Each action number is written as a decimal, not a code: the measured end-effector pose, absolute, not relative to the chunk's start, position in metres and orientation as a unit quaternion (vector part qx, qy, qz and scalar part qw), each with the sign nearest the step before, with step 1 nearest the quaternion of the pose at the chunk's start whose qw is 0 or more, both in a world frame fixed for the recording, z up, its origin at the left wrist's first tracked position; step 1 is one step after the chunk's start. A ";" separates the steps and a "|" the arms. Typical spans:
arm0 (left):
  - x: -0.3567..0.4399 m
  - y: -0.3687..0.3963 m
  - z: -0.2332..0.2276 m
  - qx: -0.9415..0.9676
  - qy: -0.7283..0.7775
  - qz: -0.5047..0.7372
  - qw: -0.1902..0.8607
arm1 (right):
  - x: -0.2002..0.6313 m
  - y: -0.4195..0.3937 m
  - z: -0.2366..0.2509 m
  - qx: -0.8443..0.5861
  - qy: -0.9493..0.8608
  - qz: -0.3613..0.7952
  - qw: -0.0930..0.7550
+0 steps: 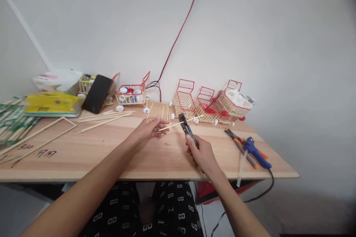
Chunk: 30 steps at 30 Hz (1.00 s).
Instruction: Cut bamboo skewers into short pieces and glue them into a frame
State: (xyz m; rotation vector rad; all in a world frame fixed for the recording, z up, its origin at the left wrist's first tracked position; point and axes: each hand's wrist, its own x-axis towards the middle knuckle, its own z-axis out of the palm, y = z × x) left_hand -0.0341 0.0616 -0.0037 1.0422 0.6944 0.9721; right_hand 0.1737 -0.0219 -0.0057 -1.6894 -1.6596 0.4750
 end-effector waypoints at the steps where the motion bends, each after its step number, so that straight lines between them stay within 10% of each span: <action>1: -0.033 0.061 -0.005 0.470 0.317 0.434 0.700 | 0.173 -0.021 -0.007 -0.648 -0.640 0.188 0.368; 15: 0.041 0.015 -0.013 0.640 0.197 0.313 0.673 | 0.153 0.009 0.016 -0.619 -0.527 0.190 0.551; 30: 0.047 0.007 -0.034 0.680 0.204 0.348 0.612 | 0.163 0.000 -0.001 -0.620 -0.538 0.307 0.481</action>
